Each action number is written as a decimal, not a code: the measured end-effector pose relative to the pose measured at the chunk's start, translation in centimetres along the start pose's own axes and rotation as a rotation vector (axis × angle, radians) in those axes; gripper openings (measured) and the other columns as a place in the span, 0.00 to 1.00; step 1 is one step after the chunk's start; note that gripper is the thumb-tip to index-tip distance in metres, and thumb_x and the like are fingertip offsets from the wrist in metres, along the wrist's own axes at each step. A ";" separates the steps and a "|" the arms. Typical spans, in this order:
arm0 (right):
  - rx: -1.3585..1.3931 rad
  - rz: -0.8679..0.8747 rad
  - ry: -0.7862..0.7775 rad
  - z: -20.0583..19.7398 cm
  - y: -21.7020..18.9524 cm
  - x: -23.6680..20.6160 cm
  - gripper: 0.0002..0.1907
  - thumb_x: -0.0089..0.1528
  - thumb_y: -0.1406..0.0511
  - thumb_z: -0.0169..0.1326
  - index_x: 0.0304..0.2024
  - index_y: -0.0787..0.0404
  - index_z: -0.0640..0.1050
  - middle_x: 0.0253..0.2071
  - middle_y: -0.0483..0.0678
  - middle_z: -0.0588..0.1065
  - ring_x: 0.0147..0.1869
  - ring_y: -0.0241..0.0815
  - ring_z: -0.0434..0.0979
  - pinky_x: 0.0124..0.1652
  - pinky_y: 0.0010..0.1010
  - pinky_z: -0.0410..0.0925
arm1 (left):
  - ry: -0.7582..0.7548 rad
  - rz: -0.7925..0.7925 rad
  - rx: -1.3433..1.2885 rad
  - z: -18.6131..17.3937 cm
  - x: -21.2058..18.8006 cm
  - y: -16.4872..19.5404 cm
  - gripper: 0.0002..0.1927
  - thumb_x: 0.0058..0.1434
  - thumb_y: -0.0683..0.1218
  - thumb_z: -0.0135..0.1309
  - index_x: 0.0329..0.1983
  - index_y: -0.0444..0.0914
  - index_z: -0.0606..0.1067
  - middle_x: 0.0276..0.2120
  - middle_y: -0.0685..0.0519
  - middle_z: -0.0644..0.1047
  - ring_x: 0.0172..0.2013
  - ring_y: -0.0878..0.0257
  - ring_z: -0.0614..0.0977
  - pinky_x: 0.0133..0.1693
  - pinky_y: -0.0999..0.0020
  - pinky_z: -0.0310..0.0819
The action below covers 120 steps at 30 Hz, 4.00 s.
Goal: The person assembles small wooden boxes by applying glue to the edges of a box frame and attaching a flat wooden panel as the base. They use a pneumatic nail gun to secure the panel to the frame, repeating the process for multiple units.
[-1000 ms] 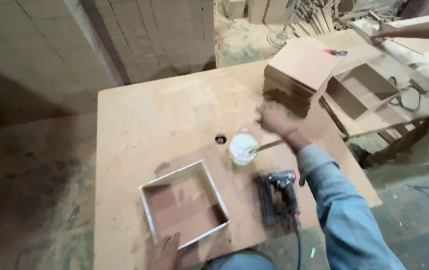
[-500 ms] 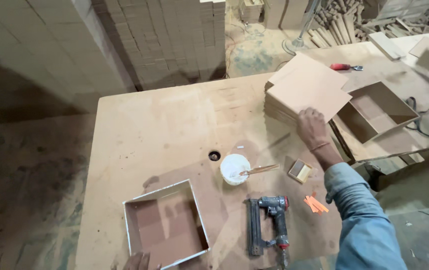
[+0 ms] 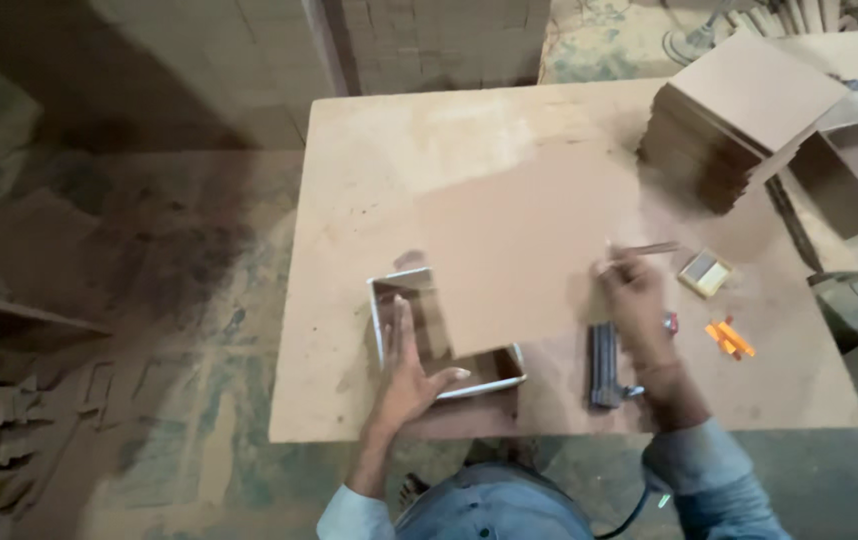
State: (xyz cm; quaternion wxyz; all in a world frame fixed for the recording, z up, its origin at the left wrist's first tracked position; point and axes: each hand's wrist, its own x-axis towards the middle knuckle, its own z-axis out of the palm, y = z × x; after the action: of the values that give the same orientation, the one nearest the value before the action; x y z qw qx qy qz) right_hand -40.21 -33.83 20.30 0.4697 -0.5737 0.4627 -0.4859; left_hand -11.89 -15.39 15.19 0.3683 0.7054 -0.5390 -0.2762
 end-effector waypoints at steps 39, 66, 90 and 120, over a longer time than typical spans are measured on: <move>-0.467 -0.100 -0.465 3.2 10.7 -11.4 0.21 0.61 0.65 0.59 0.54 0.70 0.76 0.46 0.61 0.81 0.48 0.50 0.84 0.47 0.36 0.74 | 0.319 0.039 0.073 3.8 -6.9 -11.2 0.40 0.55 0.47 0.68 0.70 0.36 0.66 0.70 0.42 0.66 0.68 0.48 0.70 0.62 0.61 0.69; -0.668 -0.712 -0.225 1.7 9.7 -12.3 0.16 0.61 0.68 0.56 0.52 0.63 0.76 0.50 0.65 0.79 0.49 0.62 0.81 0.48 0.42 0.74 | 0.432 -0.055 -0.243 4.4 -7.0 -12.6 0.27 0.47 0.43 0.72 0.53 0.38 0.81 0.62 0.44 0.77 0.60 0.56 0.79 0.60 0.62 0.73; -0.160 0.716 -0.144 -4.6 0.5 -14.0 0.17 0.65 0.59 0.57 0.36 0.69 0.72 0.21 0.50 0.71 0.21 0.40 0.71 0.21 0.30 0.63 | 0.354 0.067 -0.280 2.9 -7.7 -13.4 0.21 0.56 0.41 0.66 0.55 0.37 0.80 0.61 0.45 0.77 0.57 0.57 0.82 0.54 0.64 0.77; -0.456 0.622 -0.394 1.9 -3.9 -17.4 0.12 0.63 0.63 0.59 0.39 0.67 0.75 0.20 0.43 0.67 0.21 0.33 0.65 0.22 0.30 0.60 | 0.354 0.206 -0.196 2.4 -7.8 -13.8 0.20 0.61 0.42 0.62 0.58 0.37 0.79 0.60 0.40 0.76 0.59 0.47 0.80 0.56 0.59 0.76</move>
State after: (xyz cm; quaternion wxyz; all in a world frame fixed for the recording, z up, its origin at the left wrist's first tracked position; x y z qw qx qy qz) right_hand -39.75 -16.01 21.90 0.5343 -0.5777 0.6108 -0.0877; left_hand -8.18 -6.41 2.49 0.5499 0.6451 -0.5057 -0.1602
